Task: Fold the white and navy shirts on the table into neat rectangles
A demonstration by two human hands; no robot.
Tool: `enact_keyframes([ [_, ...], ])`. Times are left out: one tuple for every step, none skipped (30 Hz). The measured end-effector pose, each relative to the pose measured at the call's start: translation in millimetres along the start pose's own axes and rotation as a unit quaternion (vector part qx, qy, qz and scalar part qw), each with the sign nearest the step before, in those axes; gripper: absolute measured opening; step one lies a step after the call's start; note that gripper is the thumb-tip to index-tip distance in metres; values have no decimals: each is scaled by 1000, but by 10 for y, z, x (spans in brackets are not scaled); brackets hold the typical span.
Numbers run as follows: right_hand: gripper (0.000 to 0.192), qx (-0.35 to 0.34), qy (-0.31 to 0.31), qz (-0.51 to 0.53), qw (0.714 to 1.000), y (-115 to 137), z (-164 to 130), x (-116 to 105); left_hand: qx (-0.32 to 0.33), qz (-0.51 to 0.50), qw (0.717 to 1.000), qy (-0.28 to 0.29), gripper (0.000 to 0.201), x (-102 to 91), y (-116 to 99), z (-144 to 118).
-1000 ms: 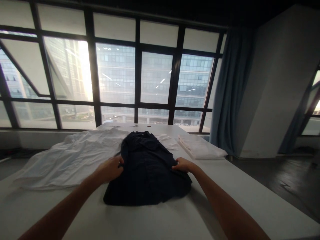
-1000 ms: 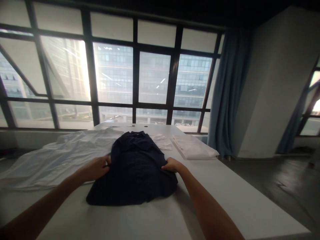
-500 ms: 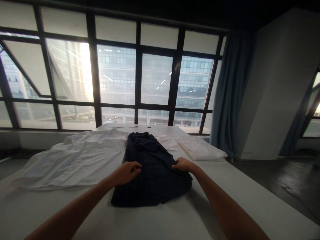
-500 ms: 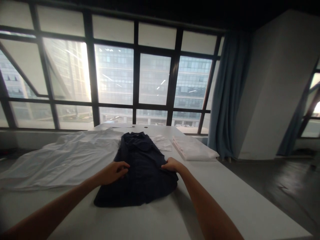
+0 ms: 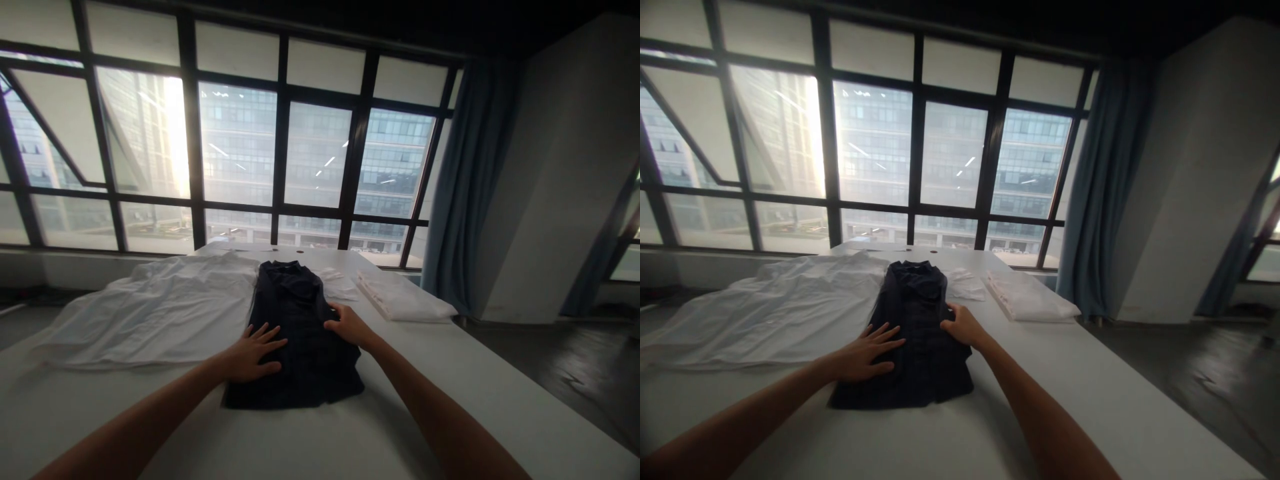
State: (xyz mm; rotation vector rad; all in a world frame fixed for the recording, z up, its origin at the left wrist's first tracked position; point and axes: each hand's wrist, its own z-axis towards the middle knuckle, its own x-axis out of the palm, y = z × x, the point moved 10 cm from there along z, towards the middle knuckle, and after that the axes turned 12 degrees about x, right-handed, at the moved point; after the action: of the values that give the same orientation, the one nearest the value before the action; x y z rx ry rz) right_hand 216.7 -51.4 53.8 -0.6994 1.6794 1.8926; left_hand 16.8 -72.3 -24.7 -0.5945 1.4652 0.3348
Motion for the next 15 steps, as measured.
enact_keyframes([
  [54, -17, 3, -14, 1000, 66, -33, 108, 1, 0, 1000, 0, 72, 1, -3, -1],
  [55, -34, 10, -29, 999, 122, -64, 229, 2, -1, 1000, -1, 72, 5, -1, -4],
  [57, -48, 22, -44, 998, 162, -93, 359, 3, 0, 1000, -2, 71, 12, 6, -8],
  [58, -58, 40, -61, 996, 184, -119, 495, 3, 1, 1000, -2, 71, 22, 15, -10],
  [59, -63, 64, -78, 993, 191, -142, 627, 5, 3, 1000, -4, 70, 32, 26, -12],
  [58, -68, 92, -92, 989, 193, -165, 744, 7, 5, 1000, -5, 70, 42, 35, -11],
  [52, -72, 122, -102, 985, 192, -190, 842, 11, 7, 1000, -7, 70, 51, 40, -9],
  [44, -77, 150, -108, 980, 193, -213, 909, 16, 8, 1000, -8, 69, 59, 42, -6],
  [37, -81, 169, -110, 976, 193, -228, 937, 20, 9, 1000, -8, 69, 65, 42, -3],
  [37, -86, 172, -110, 975, 196, -230, 918, 22, 11, 1000, -7, 69, 69, 41, -2],
  [41, -96, 158, -111, 976, 204, -219, 855, 22, 13, 1000, -5, 69, 70, 38, -2],
  [42, -110, 133, -117, 978, 214, -206, 771, 22, 16, 1000, -3, 69, 67, 33, -3],
  [42, -130, 107, -130, 977, 223, -199, 691, 21, 19, 1000, -2, 69, 59, 23, -7],
  [48, -151, 91, -149, 973, 222, -200, 639, 23, 22, 999, -1, 70, 50, 5, -11],
  [61, -167, 95, -172, 966, 198, -207, 635, 27, 22, 999, 1, 71, 42, -21, -16],
])
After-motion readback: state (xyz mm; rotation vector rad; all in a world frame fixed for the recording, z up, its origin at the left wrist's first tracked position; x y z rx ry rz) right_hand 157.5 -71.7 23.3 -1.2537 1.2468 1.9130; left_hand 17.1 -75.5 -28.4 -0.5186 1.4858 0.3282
